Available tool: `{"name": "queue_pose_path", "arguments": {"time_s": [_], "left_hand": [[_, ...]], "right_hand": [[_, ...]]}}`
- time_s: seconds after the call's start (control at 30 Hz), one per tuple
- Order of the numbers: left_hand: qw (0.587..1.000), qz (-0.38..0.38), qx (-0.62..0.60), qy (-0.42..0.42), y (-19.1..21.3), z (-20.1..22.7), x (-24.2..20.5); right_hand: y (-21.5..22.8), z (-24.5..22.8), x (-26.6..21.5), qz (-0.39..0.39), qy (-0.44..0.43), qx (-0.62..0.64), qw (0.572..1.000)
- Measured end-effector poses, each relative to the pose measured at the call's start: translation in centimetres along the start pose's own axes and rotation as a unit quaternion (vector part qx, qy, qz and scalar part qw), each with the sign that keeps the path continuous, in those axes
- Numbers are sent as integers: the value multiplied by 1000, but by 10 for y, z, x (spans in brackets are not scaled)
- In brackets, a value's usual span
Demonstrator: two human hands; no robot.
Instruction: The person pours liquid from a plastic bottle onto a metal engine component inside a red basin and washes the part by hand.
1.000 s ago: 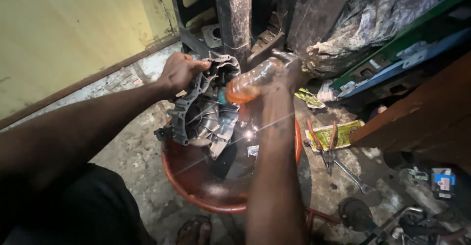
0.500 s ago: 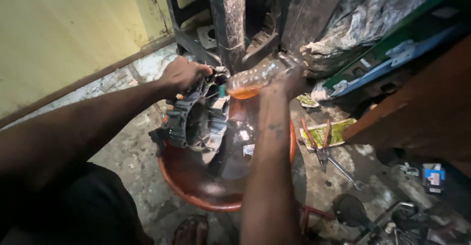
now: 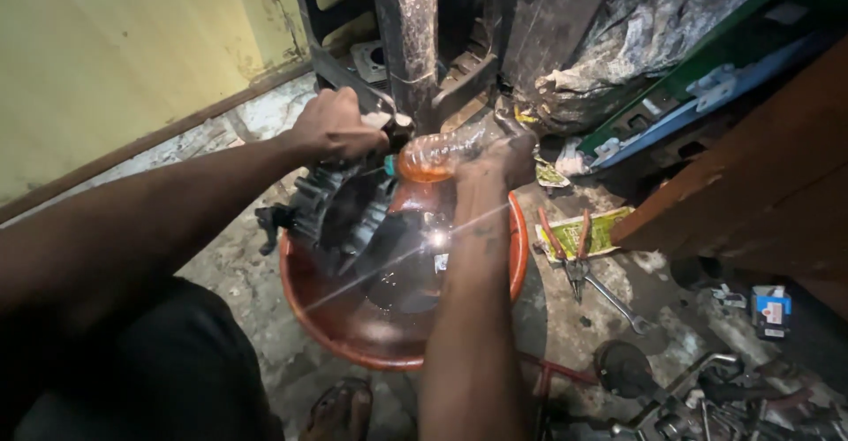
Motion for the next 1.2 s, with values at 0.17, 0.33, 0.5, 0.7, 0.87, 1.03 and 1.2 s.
{"name": "queue_pose_path", "arguments": {"time_s": [0.17,0.33,0.5,0.7,0.87,1.03,1.2], "left_hand": [[998,19,-60,13,14,-11,-1],[995,78,-42,-43,14,-18,-3],[997,73,-30,-22,15,-4,-2],[996,15,4,-84,12,-1,11],[962,102,109,-227,3,17,9],[984,17,158,-85,20,57,-12],[979,40,176,-95,34,66,-22]], "right_hand": [[-1,0,9,-64,19,-9,998],[-11,4,19,-162,27,-12,986],[-10,5,21,-190,43,-26,981],[-22,-6,17,-205,51,-13,977],[-8,0,12,-205,52,-48,976],[7,-4,14,-176,53,-23,983],[17,-4,15,-169,62,-35,983]]}}
Point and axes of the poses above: each hand's wrist, its own x-axis towards the middle knuckle, its own y-axis out of the back of the hand, z = x × y, the point moved 2 cm from there along x, towards the middle knuckle, and after that the axes turned 9 degrees about -z, right-handed, at the moved point
